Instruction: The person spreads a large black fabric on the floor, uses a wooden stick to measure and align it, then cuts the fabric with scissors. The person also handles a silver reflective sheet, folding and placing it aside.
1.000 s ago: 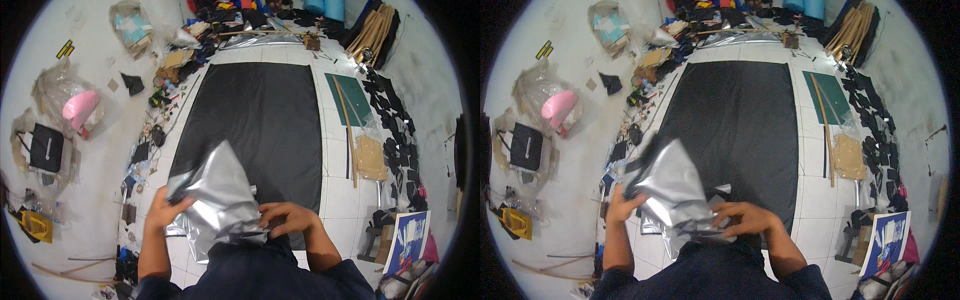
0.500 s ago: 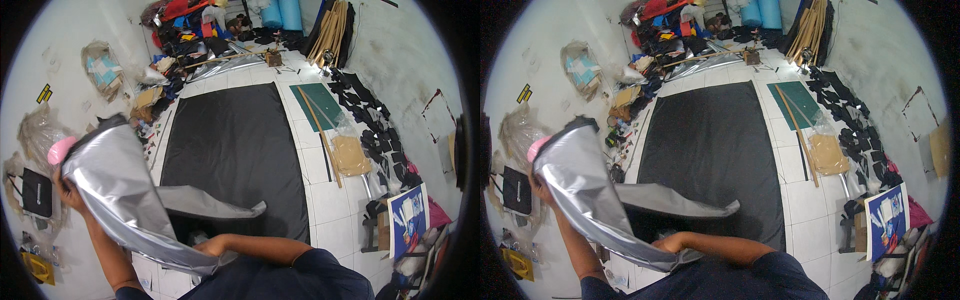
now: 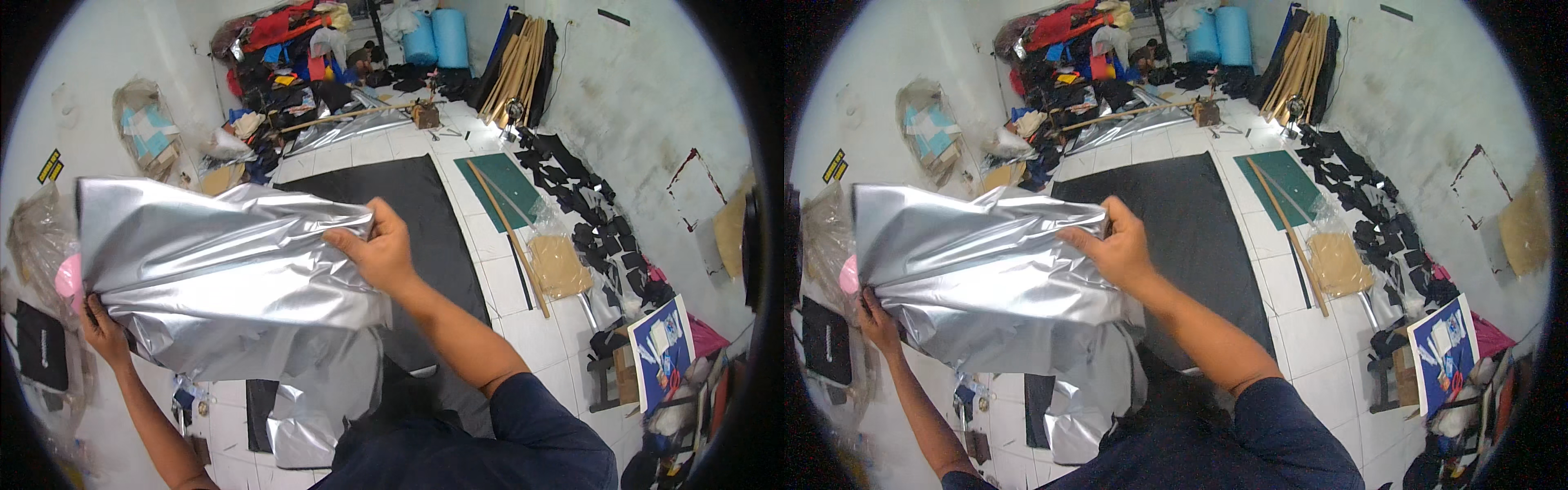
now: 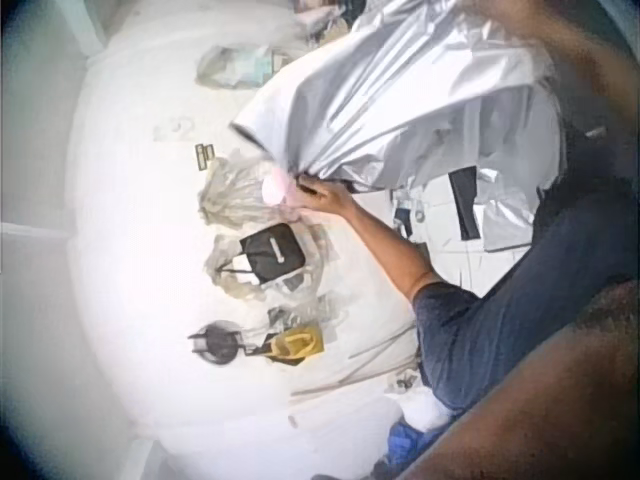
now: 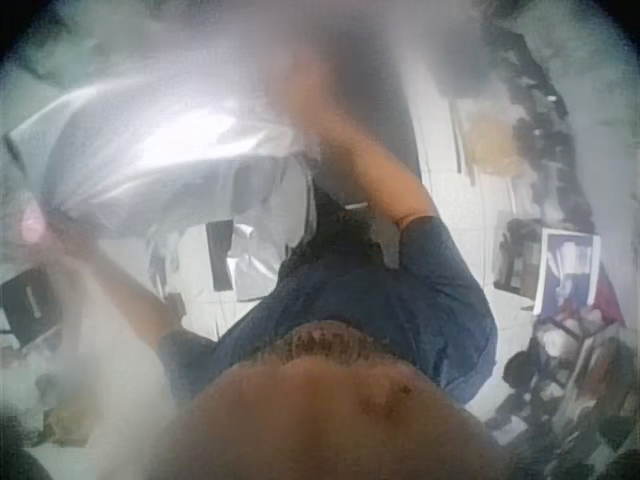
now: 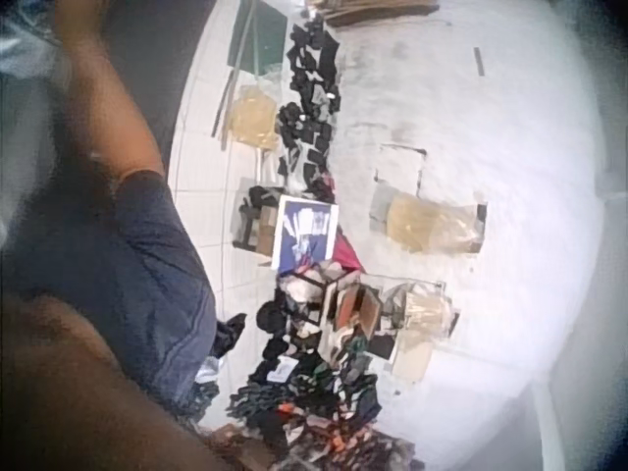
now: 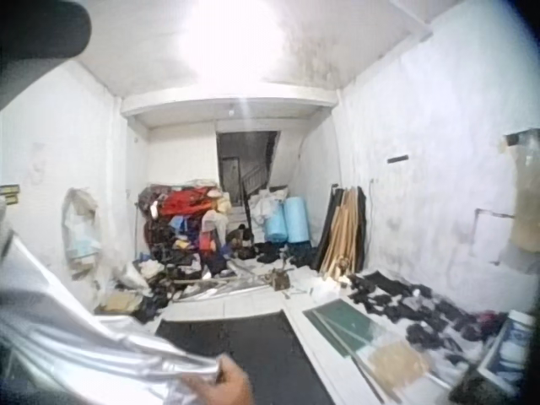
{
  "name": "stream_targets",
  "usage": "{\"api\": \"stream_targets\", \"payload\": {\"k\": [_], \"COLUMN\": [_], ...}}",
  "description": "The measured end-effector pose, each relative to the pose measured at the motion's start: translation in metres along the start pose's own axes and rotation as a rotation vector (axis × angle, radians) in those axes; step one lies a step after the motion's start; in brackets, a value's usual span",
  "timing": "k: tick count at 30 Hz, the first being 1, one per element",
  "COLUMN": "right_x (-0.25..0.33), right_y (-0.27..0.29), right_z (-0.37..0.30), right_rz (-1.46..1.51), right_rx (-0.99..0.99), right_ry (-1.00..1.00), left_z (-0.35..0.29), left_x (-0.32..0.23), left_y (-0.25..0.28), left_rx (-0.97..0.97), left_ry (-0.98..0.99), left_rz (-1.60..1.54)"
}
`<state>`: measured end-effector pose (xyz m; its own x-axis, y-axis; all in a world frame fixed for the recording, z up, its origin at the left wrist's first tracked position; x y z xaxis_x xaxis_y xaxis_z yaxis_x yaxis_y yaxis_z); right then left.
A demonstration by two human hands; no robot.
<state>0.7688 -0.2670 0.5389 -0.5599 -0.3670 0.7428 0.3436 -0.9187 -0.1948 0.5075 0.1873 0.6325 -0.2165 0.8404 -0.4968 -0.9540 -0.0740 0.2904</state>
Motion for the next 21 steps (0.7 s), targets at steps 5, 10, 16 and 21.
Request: {"api": "stream_targets", "payload": {"k": [5,10,16,21], "right_x": [0.024,-0.313,-0.203,-0.170], "right_y": [-0.061,-0.017,-0.209,-0.097], "right_z": [0.026,-0.090,-0.244,-0.074], "right_rz": [0.439,-0.230,-0.032,-0.383], "right_rx": [0.961,0.276,1.235,0.244], "right_ry": [-0.227,-0.638,-0.842,-0.669], "left_z": [0.034,0.035,0.105,0.121], "left_x": [0.119,0.071,0.141,0.166], "left_y": [-0.025,-0.136,-0.153,-0.167], "left_rx": [-0.193,0.005,0.120,0.244], "left_ry": [0.280,0.463,0.152,0.157], "left_rz": [-0.108,-0.555,-0.327,-0.069]}}
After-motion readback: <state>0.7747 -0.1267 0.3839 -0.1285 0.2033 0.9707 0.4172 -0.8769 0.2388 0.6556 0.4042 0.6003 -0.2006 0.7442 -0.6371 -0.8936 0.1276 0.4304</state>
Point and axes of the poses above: each hand's wrist, its own z-axis towards the middle knuckle, its own y-axis out of the back of the hand, x = y × z, the point moved 5 cm from there along z, towards the middle knuckle, and after that the axes turned 10 degrees about y, right-handed, at the moved point
